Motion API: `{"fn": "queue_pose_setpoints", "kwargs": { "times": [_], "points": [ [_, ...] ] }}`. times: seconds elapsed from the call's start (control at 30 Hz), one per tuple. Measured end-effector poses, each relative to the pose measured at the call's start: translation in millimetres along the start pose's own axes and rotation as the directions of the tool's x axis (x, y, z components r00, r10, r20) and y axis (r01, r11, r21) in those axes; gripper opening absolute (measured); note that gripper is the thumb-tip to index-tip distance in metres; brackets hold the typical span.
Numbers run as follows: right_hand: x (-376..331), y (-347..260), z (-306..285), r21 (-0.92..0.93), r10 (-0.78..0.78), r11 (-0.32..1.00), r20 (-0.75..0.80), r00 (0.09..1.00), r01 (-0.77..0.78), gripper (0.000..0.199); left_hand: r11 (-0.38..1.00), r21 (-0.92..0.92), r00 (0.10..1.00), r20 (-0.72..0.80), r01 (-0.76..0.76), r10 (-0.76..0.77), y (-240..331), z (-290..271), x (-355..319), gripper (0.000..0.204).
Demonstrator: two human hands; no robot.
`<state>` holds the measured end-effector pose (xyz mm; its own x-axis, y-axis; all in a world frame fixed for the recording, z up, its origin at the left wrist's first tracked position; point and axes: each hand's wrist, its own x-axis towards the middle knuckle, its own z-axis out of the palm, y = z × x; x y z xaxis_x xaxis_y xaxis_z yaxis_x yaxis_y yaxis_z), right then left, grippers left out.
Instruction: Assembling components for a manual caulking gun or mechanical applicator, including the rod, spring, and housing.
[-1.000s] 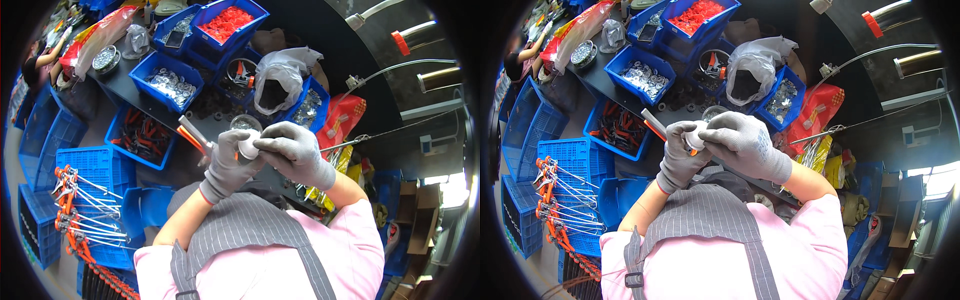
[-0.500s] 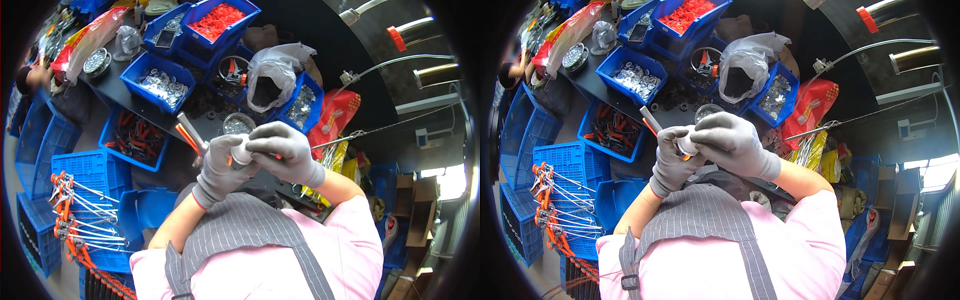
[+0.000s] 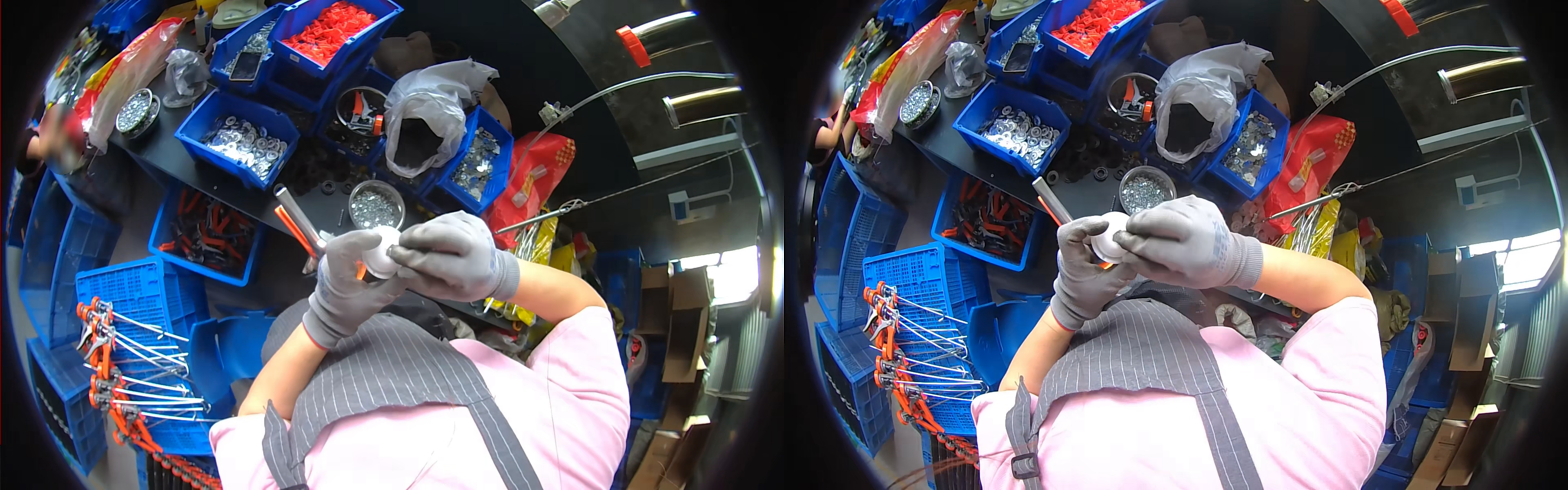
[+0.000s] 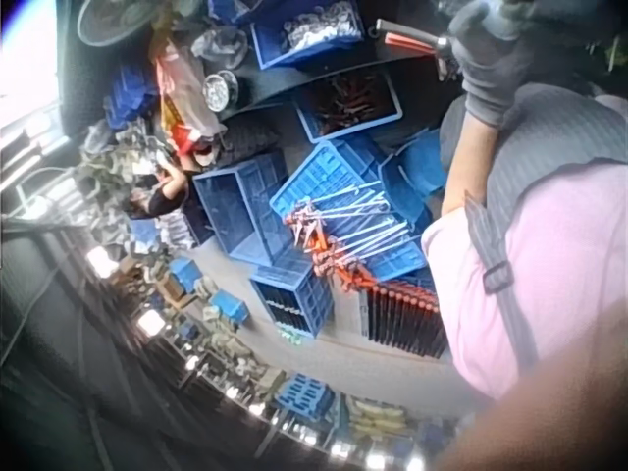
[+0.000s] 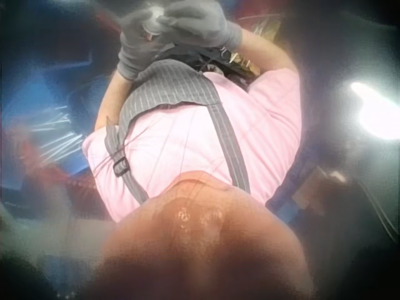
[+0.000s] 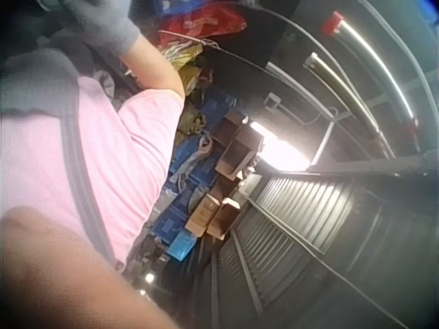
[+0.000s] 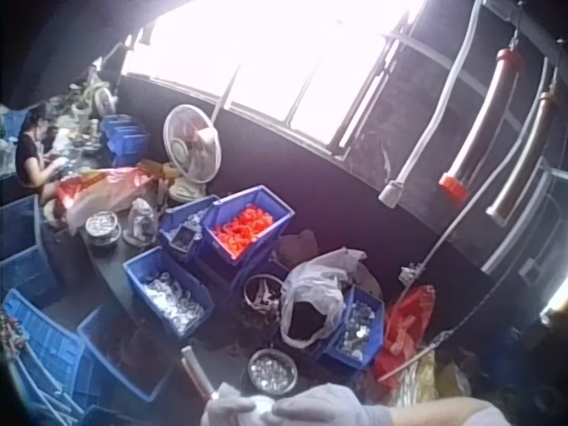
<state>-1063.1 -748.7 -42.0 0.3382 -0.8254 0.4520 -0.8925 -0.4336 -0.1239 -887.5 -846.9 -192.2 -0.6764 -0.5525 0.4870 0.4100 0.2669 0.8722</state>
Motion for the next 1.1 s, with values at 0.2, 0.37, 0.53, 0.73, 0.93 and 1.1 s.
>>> {"fn": "queue_pose_setpoints", "kwargs": {
  "times": [0.2, 0.37, 0.53, 0.73, 0.93, 1.1],
  "points": [
    [10, 0, -13, 0.091, 0.099, 0.990, 0.119, 0.988, -0.110, 0.035, 0.997, -0.062, 0.998, 0.040, -0.054, 0.056, 8, -8, 10, 0.083],
    [24, -1, -6, 0.259, 0.257, 0.912, 0.239, 0.936, -0.317, 0.085, 0.998, -0.001, 0.994, -0.096, -0.057, 0.057, 4, 2, 6, 0.092],
    [18, -6, 12, 0.310, 0.356, 0.853, 0.246, 0.902, -0.421, 0.070, 0.991, 0.123, 0.991, -0.113, -0.061, 0.075, -6, -49, -19, 0.105],
    [24, 2, 16, 0.471, 0.276, 0.786, 0.314, 0.908, -0.402, 0.069, 0.572, -0.585, 0.528, -0.269, 0.575, -0.806, -91, -84, -58, 0.057],
    [30, 3, 13, 0.463, 0.252, 0.789, 0.355, 0.900, -0.404, 0.067, 0.978, -0.047, 0.976, -0.069, 0.202, -0.205, -52, -59, -20, 0.062],
    [36, -6, 5, 0.439, 0.299, 0.789, 0.335, 0.894, -0.429, 0.064, 0.987, 0.113, 0.984, 0.150, -0.111, 0.094, -60, -40, -13, 0.022]
  ]
}}
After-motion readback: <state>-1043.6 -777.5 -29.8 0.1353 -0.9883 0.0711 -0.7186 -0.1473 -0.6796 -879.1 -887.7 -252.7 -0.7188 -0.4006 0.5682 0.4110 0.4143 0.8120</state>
